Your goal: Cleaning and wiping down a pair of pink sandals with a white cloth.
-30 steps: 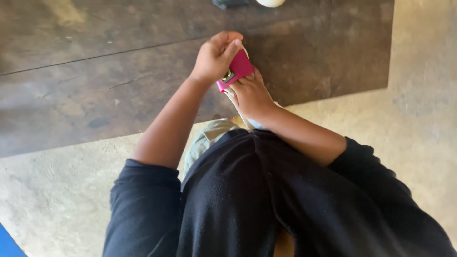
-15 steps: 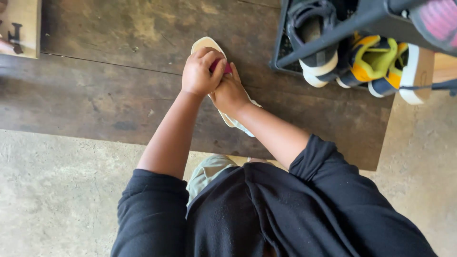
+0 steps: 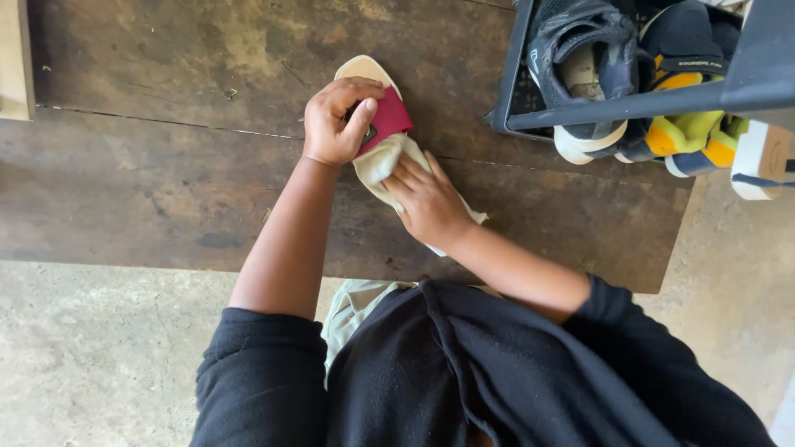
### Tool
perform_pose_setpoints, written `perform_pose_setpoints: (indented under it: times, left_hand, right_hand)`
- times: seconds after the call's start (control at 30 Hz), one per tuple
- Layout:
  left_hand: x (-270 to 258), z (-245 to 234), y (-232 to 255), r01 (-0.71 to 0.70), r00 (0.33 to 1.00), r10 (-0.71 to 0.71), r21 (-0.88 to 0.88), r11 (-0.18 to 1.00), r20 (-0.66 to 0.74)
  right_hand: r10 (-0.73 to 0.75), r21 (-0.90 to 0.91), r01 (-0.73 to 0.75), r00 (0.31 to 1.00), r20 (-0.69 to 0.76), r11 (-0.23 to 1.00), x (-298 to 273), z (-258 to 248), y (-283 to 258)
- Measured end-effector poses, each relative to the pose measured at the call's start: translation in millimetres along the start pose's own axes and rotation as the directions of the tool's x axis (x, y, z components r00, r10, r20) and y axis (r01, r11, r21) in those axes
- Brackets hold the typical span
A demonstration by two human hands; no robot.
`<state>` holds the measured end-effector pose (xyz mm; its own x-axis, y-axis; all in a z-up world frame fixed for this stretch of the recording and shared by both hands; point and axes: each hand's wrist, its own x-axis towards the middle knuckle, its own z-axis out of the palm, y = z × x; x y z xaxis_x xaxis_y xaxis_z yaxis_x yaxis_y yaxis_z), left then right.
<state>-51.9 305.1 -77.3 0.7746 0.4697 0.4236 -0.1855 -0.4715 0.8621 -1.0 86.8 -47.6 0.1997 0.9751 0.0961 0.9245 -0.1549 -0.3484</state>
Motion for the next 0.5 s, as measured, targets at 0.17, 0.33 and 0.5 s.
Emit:
perform_pose_setpoints:
  times: [0.17, 0.33, 0.5]
  left_hand:
    - [3.8, -6.8, 1.5, -0.049, 0.998, 0.049, 0.001, 0.999, 0.026]
    - [3.8, -3.0, -0.7, -0.076, 0.997, 0.076, 0.002, 0.997, 0.02]
    - [0.7, -4.2, 1.1, -0.056, 0.998, 0.056, -0.011, 0.998, 0.022]
  right_hand:
    - [0.126, 0.046, -0.132, 0.986, 0.106, 0.99, 64.2, 5.3, 11.8]
    - [0.076, 0.063, -0.07, 0.992, -0.097, 0.996, 35.5, 3.9, 3.7]
    - [0.047, -0.011, -0.048, 0.997, -0.053, 0.999, 31.6, 15.8, 10.8]
